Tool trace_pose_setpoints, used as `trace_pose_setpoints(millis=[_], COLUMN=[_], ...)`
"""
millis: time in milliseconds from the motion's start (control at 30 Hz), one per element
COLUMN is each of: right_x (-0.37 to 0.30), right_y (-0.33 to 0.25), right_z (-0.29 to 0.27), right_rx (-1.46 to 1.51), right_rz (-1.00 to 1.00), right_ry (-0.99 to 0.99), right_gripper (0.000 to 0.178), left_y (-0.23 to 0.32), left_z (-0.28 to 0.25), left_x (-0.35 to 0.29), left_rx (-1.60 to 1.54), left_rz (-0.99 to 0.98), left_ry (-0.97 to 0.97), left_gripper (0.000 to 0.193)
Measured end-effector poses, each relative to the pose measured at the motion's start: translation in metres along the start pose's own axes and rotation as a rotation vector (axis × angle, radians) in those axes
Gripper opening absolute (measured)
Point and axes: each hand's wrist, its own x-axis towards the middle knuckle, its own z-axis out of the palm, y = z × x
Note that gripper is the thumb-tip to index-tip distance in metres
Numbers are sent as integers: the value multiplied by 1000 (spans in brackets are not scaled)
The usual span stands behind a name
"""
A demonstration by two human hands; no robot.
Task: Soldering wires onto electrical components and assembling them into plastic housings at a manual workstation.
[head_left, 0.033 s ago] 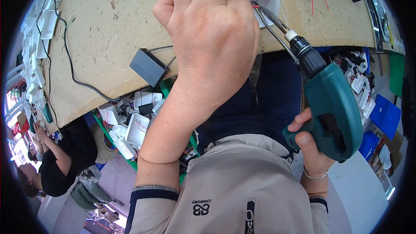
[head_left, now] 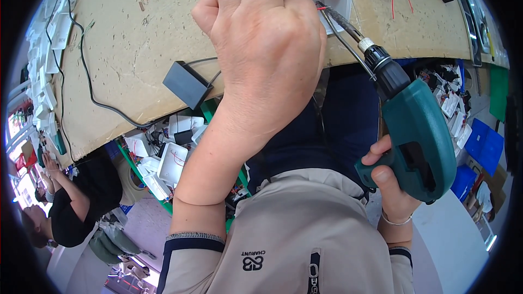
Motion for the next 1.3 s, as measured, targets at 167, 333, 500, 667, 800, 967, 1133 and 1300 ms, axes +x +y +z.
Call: trace_pose_setpoints(millis=[167,333,500,667,800,967,1133,1300], right_x=[2,2,-1,0,0,-2,-12,-21], right_y=[1,2,1,1,0,3,5,7], right_z=[3,2,1,-1,0,-1,-9,-13], right_rx=[-35,-17,-11,-9,-6,17,19,29], right_rz=[-31,-61,-26,-30,-36,-89,-63,-93], right_ry=[46,43,54,50,51,43,60,122], right_gripper=[53,57,61,62,62,62,67,68], left_y=[0,1,2,2,1,2,3,7], left_z=[-1,3,5,6,8,-1,-9,-17], left_x=[-1,0,0,0,2,2,2,-1], left_rx=[13,24,38,51,62,87,112,125], left_rz=[3,7,9,15,19,24,30,36], left_ry=[3,4,9,11,14,30,45,52], left_gripper=[15,15,15,15,15,15,15,15])
